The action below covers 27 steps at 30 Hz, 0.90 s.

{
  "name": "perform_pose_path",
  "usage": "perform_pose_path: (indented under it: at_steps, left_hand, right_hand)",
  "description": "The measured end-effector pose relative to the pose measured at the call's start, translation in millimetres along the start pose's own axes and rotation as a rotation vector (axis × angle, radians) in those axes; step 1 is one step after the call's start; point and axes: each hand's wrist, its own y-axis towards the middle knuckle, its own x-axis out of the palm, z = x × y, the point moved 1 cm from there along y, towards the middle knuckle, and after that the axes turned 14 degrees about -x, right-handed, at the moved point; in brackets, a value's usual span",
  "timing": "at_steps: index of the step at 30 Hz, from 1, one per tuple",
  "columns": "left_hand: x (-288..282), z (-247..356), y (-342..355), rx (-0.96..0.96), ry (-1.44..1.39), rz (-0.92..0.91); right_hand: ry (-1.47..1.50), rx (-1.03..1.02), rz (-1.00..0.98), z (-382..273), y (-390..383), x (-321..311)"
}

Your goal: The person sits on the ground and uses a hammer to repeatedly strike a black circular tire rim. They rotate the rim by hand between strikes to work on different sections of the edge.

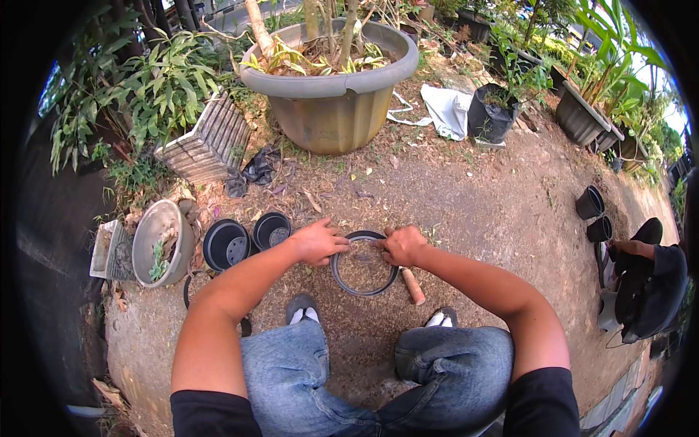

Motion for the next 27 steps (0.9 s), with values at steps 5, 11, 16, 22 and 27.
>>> perform_pose_path:
  at_steps: [5,11,16,22,27]
  left_hand:
    - [9.8,-2.2,-14.5,0.045,-0.069,-0.016]
    - [7.8,-4.6,-13.7,0.026,-0.091,-0.059]
    - [5.8,3.8,-11.6,0.019,-0.123,-0.136]
    - [13.7,1.0,-26.0,0.05,-0.175,-0.061]
    - [16.8,2.8,-29.9,0.067,-0.232,-0.026]
  right_hand:
    - [-0.001,-0.043,-0.025,-10.0,-1.4,-8.9]
    - [-0.036,0.008,-0.097,-13.9,9.8,-13.3]
    - [-0.074,0.008,-0.131,-16.0,11.4,-16.9]
    - [0.012,-0.006,0.05,-19.1,-0.5,-23.9]
    - [0.038,-0.053,0.311,-8.9,3.9,-26.8]
